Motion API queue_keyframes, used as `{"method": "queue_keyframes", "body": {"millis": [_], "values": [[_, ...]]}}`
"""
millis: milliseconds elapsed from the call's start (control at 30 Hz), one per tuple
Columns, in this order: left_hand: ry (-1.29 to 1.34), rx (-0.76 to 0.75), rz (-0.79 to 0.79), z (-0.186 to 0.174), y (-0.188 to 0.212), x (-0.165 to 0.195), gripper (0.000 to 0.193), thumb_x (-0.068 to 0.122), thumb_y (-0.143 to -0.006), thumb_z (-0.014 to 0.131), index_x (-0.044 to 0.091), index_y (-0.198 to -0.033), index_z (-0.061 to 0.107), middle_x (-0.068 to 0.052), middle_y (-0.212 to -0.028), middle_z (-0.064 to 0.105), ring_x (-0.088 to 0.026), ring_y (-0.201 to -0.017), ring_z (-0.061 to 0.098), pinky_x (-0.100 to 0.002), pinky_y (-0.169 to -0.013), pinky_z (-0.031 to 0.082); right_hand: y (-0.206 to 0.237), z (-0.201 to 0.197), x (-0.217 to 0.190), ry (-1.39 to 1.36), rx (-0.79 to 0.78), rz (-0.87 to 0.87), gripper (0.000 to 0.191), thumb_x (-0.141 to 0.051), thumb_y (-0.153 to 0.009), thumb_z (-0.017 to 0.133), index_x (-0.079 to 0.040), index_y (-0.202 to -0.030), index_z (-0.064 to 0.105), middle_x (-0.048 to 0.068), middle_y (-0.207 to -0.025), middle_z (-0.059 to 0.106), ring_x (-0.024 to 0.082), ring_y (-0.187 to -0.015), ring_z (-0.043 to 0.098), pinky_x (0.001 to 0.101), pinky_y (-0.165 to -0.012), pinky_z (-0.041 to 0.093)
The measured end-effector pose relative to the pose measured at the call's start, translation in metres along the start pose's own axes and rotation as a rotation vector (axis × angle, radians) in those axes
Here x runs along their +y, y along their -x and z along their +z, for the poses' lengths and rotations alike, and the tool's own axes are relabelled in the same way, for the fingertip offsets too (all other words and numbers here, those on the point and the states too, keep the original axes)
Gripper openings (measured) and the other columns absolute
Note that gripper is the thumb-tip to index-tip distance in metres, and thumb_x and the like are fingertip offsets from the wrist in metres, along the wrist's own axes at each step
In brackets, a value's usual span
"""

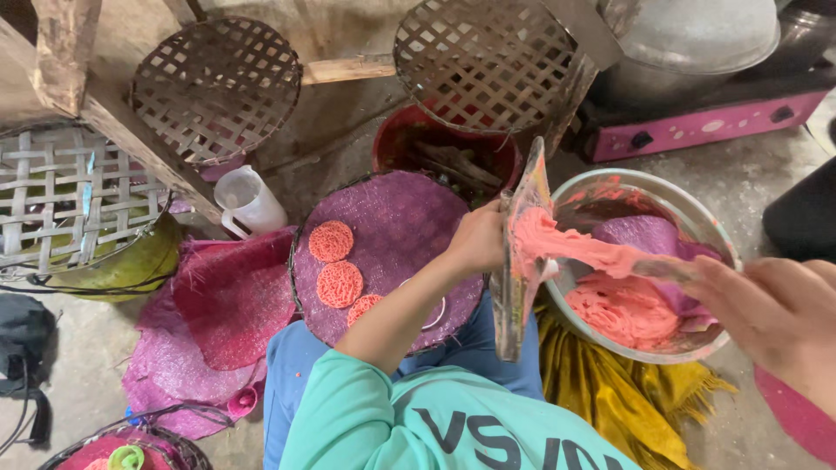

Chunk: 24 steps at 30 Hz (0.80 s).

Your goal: The person sits on the floor and uses a hand-held wooden press to extrude pink dough into lacy round discs. They load dough into the press with a plastic cup, squeeze the press handles to extrude a disc onto a round tray, and repeat, filling trays with finished discs.

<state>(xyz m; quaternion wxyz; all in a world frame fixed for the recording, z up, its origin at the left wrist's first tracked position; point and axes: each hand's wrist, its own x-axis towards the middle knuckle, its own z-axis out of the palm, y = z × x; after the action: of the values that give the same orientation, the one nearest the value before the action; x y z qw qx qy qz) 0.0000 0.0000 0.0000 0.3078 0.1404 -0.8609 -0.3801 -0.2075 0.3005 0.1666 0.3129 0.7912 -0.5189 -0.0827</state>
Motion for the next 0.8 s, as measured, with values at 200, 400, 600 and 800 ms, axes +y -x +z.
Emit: {"method": "queue_keyframes", "body": {"millis": [200,400,600,800], "values": [[0.257,-0.086,0.084,-0.022,-0.002,0.0,0.061,0.038,-0.073,0.081,0.007,-0.123,0.068,-0.015,-0.119,0.073,-0.032,-0.108,0.072,-0.039,-0.093,0.056,-0.041,-0.012,-0.017,-0.281,0.248,0.528,0.029,-0.012,-0.086,0.087,-0.002,-0.111,0.076,0.008,-0.089,0.068,0.021,-0.073,0.064,0.032,-0.063,0.048],[0.353,-0.097,-0.072,-0.035,0.002,-0.005,0.063,0.037,-0.072,0.082,0.009,-0.126,0.065,-0.011,-0.115,0.076,-0.025,-0.106,0.075,-0.036,-0.092,0.057,-0.046,-0.015,-0.015,-0.36,0.075,0.561,0.028,-0.014,-0.077,0.088,-0.002,-0.1,0.078,0.005,-0.07,0.067,0.018,-0.056,0.06,0.0341,-0.056,0.048],[0.183,-0.024,-0.048,-0.026,0.002,-0.007,0.055,0.037,-0.073,0.081,0.008,-0.119,0.07,-0.015,-0.116,0.074,-0.035,-0.106,0.072,-0.042,-0.091,0.056,-0.015,0.0,-0.005,-0.632,0.002,0.533,0.035,-0.019,-0.082,0.072,-0.006,-0.115,0.074,0.005,-0.078,0.07,0.019,-0.065,0.069,0.0332,-0.06,0.055],[-0.017,0.055,0.049,-0.002,0.015,0.024,0.039,0.037,-0.077,0.078,0.012,-0.108,0.077,-0.015,-0.118,0.068,-0.039,-0.104,0.069,-0.045,-0.09,0.057,-0.004,0.022,0.028,-0.443,-0.604,0.688,0.028,-0.035,-0.1,0.06,-0.03,-0.12,0.08,0.002,-0.076,0.076,0.017,-0.065,0.076,0.0329,-0.062,0.06]]}}
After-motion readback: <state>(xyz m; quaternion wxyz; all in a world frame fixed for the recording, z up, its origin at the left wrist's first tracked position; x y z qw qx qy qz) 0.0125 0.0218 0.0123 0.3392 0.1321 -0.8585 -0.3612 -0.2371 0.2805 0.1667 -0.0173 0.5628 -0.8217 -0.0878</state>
